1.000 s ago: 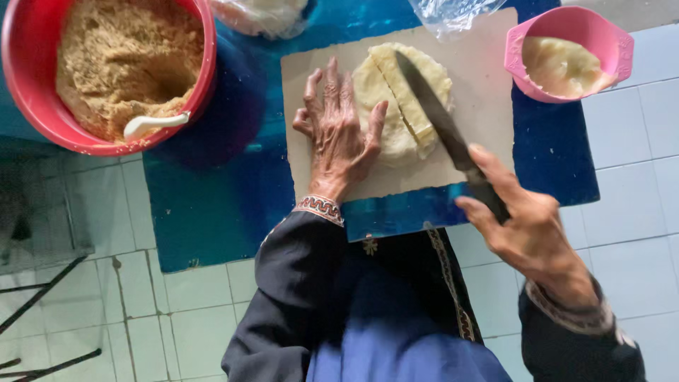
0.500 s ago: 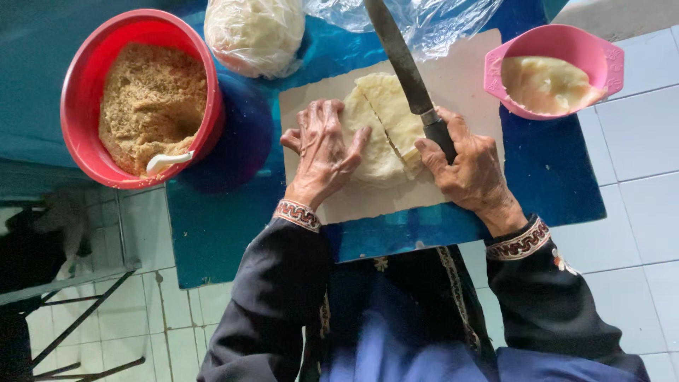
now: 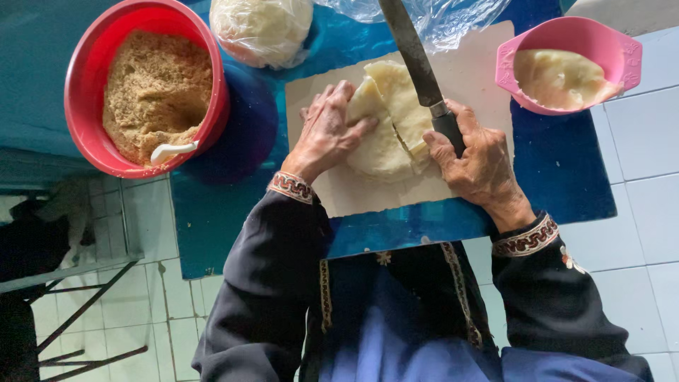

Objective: The person cuts a flat sheet of dough into strips with a knife on a board, then folds and stacks the strips by hand into layered pieces and sets them on the table.

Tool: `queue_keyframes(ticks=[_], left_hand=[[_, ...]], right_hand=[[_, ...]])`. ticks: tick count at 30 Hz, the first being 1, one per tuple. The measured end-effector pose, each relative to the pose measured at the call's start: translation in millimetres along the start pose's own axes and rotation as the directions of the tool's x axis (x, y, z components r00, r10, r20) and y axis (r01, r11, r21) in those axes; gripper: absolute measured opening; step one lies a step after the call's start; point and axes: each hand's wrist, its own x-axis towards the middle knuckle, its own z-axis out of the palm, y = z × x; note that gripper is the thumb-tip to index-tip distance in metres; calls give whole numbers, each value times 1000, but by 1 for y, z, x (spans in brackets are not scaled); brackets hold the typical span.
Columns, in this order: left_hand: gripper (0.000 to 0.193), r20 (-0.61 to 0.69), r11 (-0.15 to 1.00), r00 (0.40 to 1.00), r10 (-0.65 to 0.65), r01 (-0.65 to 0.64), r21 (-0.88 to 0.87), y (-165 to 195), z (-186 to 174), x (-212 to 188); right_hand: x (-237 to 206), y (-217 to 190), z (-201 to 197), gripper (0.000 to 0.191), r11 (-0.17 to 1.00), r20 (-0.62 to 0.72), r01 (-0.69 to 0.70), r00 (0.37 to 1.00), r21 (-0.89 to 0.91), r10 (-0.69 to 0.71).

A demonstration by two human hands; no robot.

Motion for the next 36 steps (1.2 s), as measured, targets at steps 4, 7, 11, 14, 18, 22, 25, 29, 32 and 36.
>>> queue_keyframes(ticks=[4, 7, 11, 14, 18, 22, 25, 29, 32, 36], left_hand=[[56, 3, 982, 994, -106, 105, -155, 6, -1, -3], [62, -8, 981, 993, -118, 115, -154, 7, -3, 0], [67, -18, 996, 999, -51, 49, -77, 4, -2, 0], [67, 53, 994, 994, -99, 96, 55, 2, 0, 8], [61, 71, 987, 997, 39, -50, 151, -2, -3, 9], [62, 80, 994, 997, -1, -8, 105, 0, -4, 1], [64, 122, 992, 984, -128, 125, 30, 5, -3, 0], [59, 91, 997, 994, -64, 60, 51, 6, -4, 2], [52, 70, 998, 998, 10, -15, 67, 4, -5, 2], [51, 80, 1000, 997, 2, -2, 0, 4, -4, -3]], right_hand=[[0, 0, -1, 44, 999, 2, 28, 1000, 29, -28], [0, 0, -1, 44, 999, -9, 46, 999, 28, -46], [0, 0, -2, 42, 998, -24, 56, 998, 15, -56], [0, 0, -4, 43, 999, -14, 36, 999, 38, -35], [0, 3, -4, 43, 999, 1, 32, 999, 27, -32], [-1, 6, -3, 44, 999, -5, 41, 999, 29, -40], [-2, 6, -3, 43, 998, -14, 65, 998, 26, -65], [-2, 5, -4, 44, 998, 2, 45, 999, 44, -45], [-1, 4, -5, 44, 996, -5, 80, 997, 34, -79], [-1, 4, -3, 44, 999, 5, 39, 999, 26, -39]])
